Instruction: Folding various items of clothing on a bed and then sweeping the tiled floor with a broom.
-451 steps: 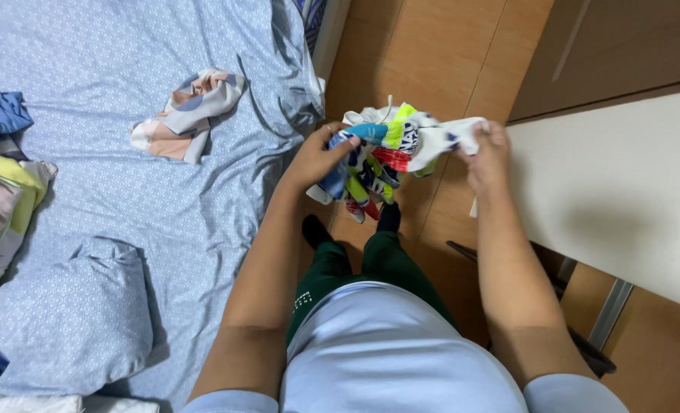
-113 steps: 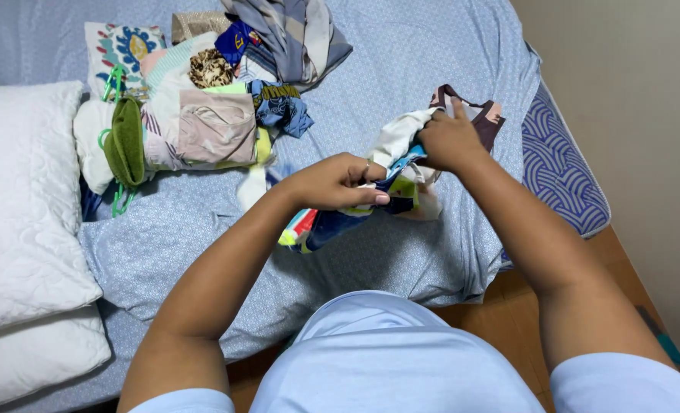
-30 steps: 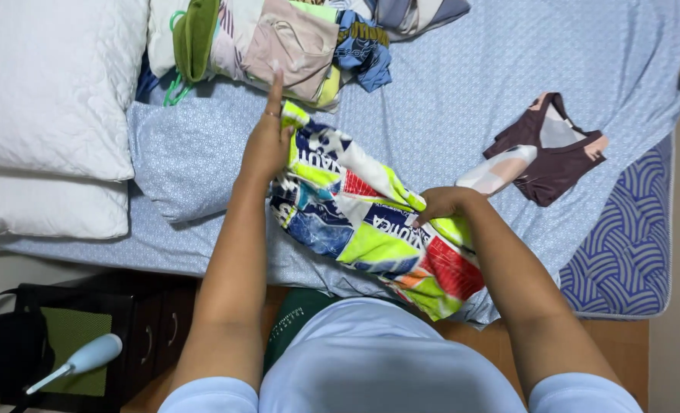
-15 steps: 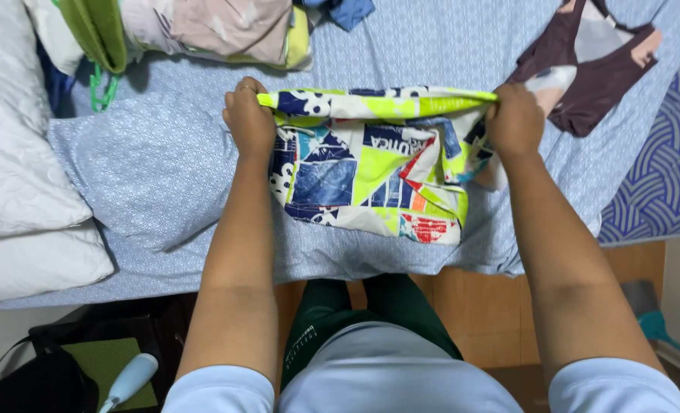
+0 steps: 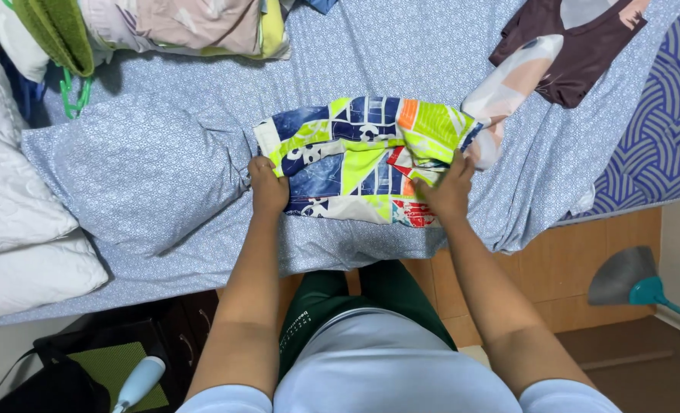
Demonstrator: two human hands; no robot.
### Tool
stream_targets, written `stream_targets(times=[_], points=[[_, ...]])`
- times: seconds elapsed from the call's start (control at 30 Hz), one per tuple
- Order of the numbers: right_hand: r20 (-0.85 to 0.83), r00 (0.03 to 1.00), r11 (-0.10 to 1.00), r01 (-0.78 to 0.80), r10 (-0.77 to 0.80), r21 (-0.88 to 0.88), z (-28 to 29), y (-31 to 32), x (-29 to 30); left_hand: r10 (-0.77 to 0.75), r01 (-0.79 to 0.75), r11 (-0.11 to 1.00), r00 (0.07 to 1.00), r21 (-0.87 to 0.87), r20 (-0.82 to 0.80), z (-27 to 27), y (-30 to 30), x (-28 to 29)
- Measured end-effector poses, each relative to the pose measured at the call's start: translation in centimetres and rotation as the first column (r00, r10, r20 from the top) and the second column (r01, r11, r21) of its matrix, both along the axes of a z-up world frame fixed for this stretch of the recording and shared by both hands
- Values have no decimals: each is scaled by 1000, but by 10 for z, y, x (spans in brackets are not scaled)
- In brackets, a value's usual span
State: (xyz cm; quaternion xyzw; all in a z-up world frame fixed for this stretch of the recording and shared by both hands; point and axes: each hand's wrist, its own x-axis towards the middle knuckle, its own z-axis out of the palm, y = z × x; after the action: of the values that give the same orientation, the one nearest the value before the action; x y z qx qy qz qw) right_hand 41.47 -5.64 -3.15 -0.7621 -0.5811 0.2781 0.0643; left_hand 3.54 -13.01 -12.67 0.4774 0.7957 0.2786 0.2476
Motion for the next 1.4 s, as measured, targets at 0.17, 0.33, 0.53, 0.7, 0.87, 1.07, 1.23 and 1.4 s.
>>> stream_targets(times=[0.17, 0.33, 0.53, 0.7, 0.87, 1.07, 1.23, 1.4], points=[[-112, 993, 998, 49, -43, 44, -43, 12, 22, 55, -81, 967, 992, -240, -112, 15, -7, 3], [-535, 842, 950, 221, -71, 222, -104, 67, 87, 61, -129, 928, 978, -349, -200, 47, -18, 6], [-742, 656, 956, 283, -137, 74, -82, 161, 103, -194, -11, 897, 889, -443, -415, 97, 16, 68], [-729, 422, 803, 3, 539, 595, 12, 208, 82, -430, 380, 903, 804, -201, -411, 76, 61, 138], [-584, 794, 960, 2, 168, 279, -12, 117, 48, -647, 550, 721, 752, -421, -125, 83, 88, 195], [187, 845, 797, -535, 501, 281, -7, 18, 2, -560, 515, 759, 829, -400, 5, 57, 90, 223], [77, 937, 930, -348, 341, 122, -90, 18, 39, -420, 555, 755, 818, -349, 392, 62, 112, 243], [-406, 810, 905, 363, -424, -221, -125, 27, 104, -487, 571, 821, 692, 9, 533, 31, 144, 275]])
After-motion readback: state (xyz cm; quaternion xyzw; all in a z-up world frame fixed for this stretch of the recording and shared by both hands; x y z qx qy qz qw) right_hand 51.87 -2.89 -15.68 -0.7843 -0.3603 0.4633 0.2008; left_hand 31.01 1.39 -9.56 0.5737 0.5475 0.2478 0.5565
